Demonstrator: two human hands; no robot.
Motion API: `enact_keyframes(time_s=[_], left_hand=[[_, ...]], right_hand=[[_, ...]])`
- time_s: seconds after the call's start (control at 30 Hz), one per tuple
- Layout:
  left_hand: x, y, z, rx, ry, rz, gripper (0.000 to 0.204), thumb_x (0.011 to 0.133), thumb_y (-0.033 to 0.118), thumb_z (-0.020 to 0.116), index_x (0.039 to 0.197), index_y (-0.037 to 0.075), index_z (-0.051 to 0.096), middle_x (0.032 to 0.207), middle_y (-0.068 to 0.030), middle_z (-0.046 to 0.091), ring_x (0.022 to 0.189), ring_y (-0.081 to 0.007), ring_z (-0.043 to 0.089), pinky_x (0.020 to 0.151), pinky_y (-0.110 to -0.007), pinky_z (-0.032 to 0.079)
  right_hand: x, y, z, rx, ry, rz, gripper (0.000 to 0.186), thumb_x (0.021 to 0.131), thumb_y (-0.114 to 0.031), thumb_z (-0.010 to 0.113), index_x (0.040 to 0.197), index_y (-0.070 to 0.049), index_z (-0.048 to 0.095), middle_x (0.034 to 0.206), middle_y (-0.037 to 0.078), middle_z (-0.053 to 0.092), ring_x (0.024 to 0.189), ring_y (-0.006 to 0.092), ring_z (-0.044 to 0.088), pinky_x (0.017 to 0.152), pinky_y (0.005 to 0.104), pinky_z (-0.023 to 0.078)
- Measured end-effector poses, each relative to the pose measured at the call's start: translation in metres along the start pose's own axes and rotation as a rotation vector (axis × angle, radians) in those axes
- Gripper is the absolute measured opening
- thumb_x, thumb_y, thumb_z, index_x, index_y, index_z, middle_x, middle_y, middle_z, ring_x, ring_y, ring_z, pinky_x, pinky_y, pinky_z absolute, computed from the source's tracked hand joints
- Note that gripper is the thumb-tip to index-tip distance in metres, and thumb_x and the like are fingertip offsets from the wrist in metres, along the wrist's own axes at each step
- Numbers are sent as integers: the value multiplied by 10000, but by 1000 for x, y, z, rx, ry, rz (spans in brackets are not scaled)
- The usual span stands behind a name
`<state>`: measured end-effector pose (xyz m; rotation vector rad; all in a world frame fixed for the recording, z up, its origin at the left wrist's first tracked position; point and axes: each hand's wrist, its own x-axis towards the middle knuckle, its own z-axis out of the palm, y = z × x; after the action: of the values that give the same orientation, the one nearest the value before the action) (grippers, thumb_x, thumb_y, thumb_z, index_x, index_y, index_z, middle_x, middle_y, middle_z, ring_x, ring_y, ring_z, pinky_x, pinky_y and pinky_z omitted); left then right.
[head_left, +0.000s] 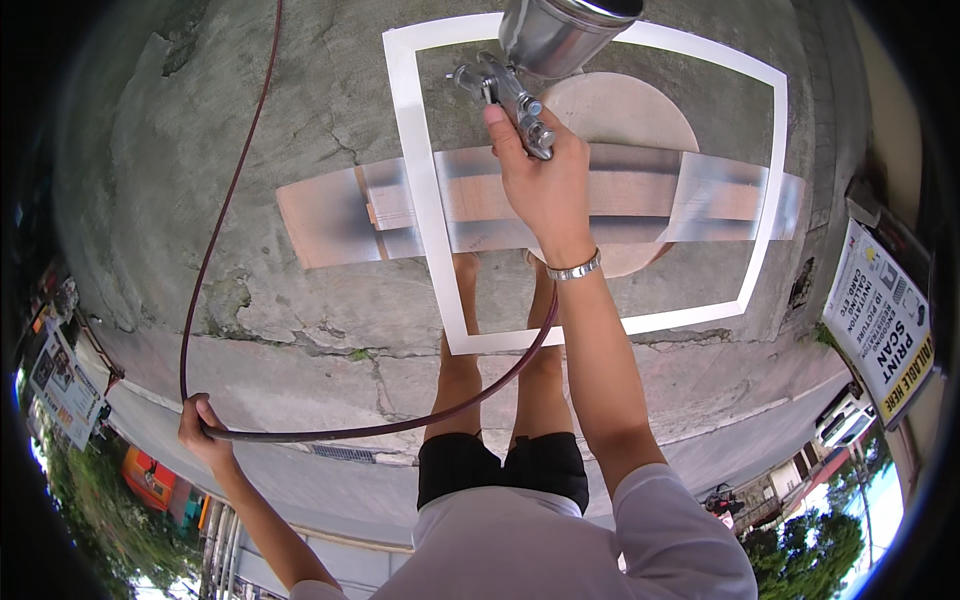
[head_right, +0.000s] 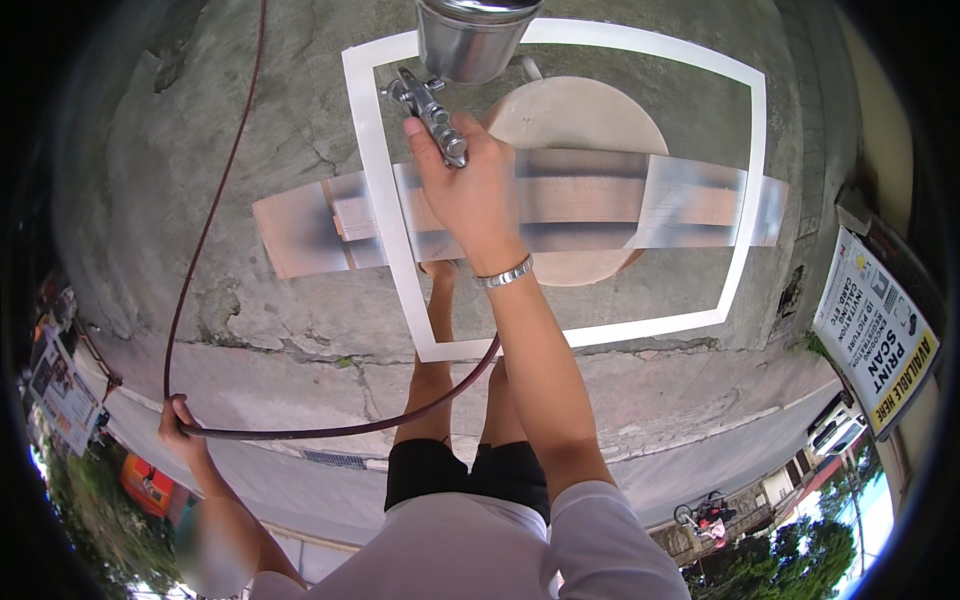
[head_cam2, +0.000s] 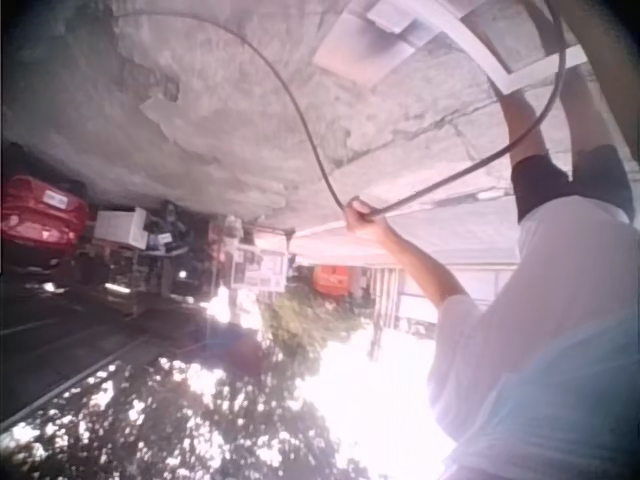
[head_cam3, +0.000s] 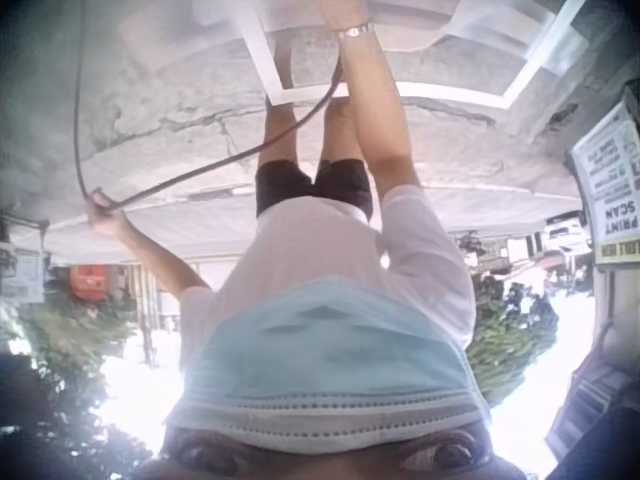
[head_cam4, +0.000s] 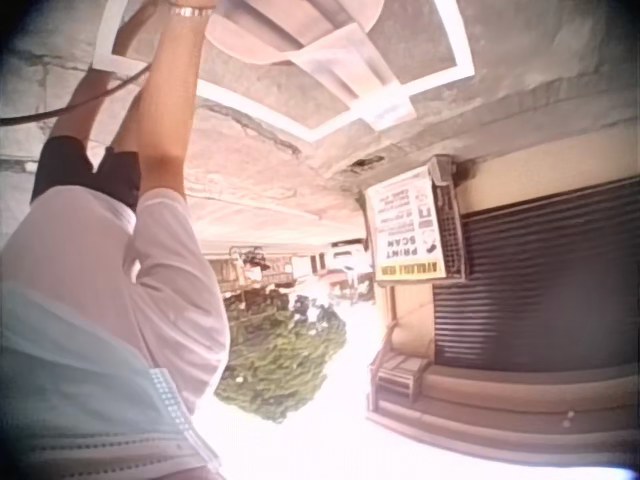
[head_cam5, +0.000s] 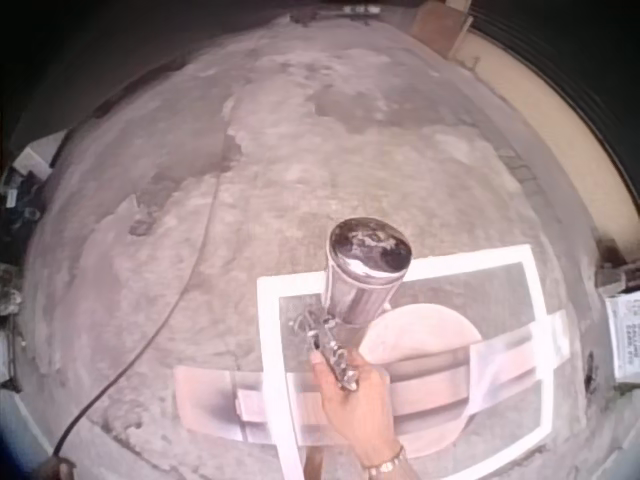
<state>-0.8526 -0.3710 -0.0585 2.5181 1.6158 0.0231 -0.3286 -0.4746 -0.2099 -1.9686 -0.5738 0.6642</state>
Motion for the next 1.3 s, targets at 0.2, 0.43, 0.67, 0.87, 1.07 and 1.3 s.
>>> enact_keyframes(time_s=[0.2,0.43,0.67,0.87,1.07,1.3], left_hand=[[-13,58,6,28,-58,-20,299,1046,247,568,901,8,676,752,-175,648,646,-352,628,599,-415,474],[-9,134,20,13,-109,-5,283,1037,248,588,879,25,660,697,-159,604,604,-344,593,567,-433,438],[-3,176,27,54,-116,1,301,1035,279,601,853,45,653,584,-107,470,494,-277,456,498,-423,341],[6,168,20,22,-89,-8,319,1046,275,579,867,26,665,646,-139,563,559,-302,553,539,-403,410],[15,121,-2,3,5,-10,347,1056,272,554,884,-4,675,724,-148,643,610,-279,614,576,-376,457],[12,68,-25,48,50,-21,368,1057,274,531,892,-15,687,742,-155,652,644,-284,640,597,-374,475]], right_hand=[[53,46,-120,-209,239,87,411,980,-346,718,861,47,697,635,104,657,581,168,635,580,341,488],[94,94,-223,-267,379,189,444,987,-390,700,866,37,717,641,85,670,596,154,644,595,318,498],[125,113,-293,-397,693,182,444,975,-385,703,887,50,734,694,122,721,546,196,657,516,329,487],[110,88,-252,-152,537,279,448,993,-377,698,871,54,716,671,98,694,463,141,584,381,281,389],[71,50,-139,-64,235,218,442,999,-378,699,846,36,701,641,83,664,590,131,627,561,302,468],[40,11,-26,-49,41,71,446,980,-375,717,848,49,672,581,116,605,511,183,568,524,340,453]])
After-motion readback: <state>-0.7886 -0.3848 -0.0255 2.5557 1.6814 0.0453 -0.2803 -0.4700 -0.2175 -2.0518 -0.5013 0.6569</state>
